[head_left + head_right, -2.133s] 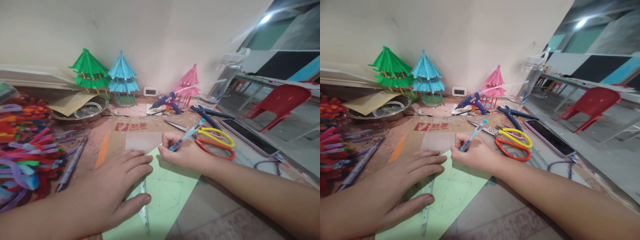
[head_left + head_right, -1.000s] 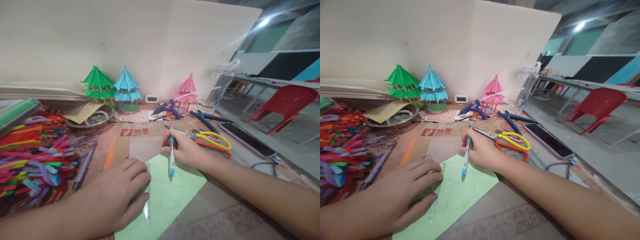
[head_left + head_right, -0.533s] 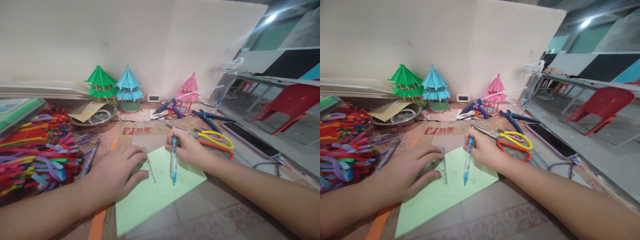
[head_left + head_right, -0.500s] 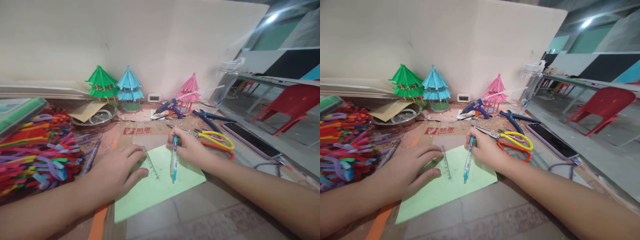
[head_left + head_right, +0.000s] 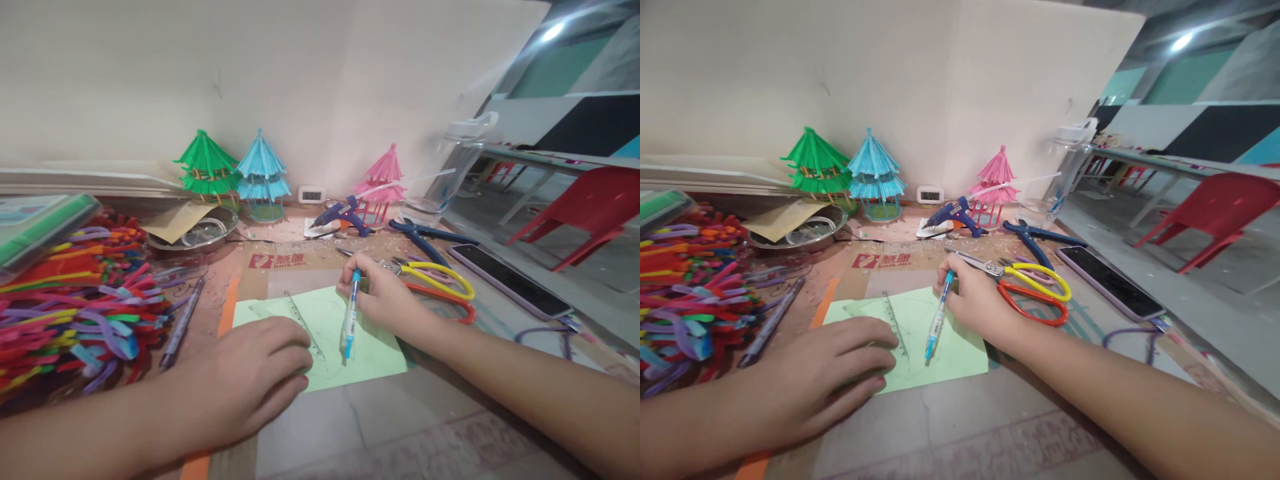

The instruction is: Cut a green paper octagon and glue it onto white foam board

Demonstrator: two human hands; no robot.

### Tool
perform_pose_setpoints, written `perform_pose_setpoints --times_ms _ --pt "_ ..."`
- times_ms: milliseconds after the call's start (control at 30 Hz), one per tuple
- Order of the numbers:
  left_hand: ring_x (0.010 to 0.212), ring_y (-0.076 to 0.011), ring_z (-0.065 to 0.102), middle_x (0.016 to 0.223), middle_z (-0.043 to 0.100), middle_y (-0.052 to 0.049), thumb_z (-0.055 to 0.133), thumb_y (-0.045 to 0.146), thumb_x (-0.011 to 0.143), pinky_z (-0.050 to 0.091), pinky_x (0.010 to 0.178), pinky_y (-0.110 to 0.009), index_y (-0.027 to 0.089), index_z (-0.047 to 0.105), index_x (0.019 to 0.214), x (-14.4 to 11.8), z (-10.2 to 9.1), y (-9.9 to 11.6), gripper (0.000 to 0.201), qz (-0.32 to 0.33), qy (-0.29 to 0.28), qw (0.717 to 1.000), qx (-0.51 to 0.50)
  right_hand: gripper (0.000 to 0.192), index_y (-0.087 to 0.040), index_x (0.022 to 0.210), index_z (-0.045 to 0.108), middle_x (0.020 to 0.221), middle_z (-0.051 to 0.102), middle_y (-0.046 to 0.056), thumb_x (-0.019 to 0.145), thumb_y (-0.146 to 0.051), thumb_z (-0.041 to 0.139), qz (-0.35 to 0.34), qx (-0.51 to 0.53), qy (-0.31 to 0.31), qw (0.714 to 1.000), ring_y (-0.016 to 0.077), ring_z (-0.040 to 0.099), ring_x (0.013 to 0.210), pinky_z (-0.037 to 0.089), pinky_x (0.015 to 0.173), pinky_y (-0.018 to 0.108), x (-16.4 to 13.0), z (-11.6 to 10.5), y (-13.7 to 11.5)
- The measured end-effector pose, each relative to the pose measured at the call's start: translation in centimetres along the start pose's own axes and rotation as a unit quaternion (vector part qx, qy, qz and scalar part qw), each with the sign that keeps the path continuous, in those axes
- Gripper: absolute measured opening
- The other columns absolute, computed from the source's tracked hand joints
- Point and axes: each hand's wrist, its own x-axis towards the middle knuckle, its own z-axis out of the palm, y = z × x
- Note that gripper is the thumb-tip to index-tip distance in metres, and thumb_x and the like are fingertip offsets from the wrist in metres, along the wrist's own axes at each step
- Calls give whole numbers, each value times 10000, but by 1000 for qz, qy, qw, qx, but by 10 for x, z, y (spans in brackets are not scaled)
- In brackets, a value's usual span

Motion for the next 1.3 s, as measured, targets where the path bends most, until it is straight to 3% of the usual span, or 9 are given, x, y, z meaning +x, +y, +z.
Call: perform_pose_setpoints --times_ms 167,300,400,767,900,1033,1300 --pt "925 -199 647 1069 668 -81 406 203 1006 548 811 -314 180 642 1000 -4 -1 5 237 32 3 999 -1 110 -244 770 433 721 575 -9 775 -256 542 1 -8 3 1000 186 529 665 398 647 307 -1 0 -1" --pt "980 -270 659 1127 671 -123 424 288 1013 542 806 -399 160 627 1104 -1 -3 -10 257 -32 72 991 108 100 -243 763 441 720 591 -8 762 -227 540 -13 -21 3 1000 184 541 657 402 646 300 -1 -1 -3" --pt "968 -309 670 1101 685 -136 422 321 1011 542 786 -460 144 620 1110 2 -3 -24 283 -76 60 985 144 100 -244 777 447 735 608 -5 754 -203 534 2 -28 0 1000 190 558 661 406 643 301 0 -1 0" --pt "1101 -293 651 1215 674 -113 492 335 977 543 903 -481 182 629 1133 2 4 -25 258 -113 26 992 57 148 -238 782 465 724 613 -16 717 -129 539 -8 -54 2 999 177 548 648 396 621 279 1 -1 6" --pt "1132 -284 645 1210 687 -114 526 306 959 545 930 -458 168 611 1178 1 6 -26 272 -106 41 992 55 132 -237 771 463 715 603 -16 718 -139 534 -13 -42 4 999 176 537 646 394 623 281 0 0 4" --pt "1148 -288 637 1311 637 -149 393 195 990 546 914 -467 156 621 1164 1 7 -29 289 -93 80 986 109 129 -239 780 465 712 593 -20 715 -149 531 -25 -8 8 1000 168 528 641 397 616 272 -2 -1 0" --pt "984 -272 675 1127 697 -107 362 153 983 557 792 -432 185 662 1046 4 4 -28 308 -85 72 987 114 143 -240 785 469 710 579 -19 697 -141 522 -8 -14 4 1000 173 516 635 388 613 282 -2 0 0"
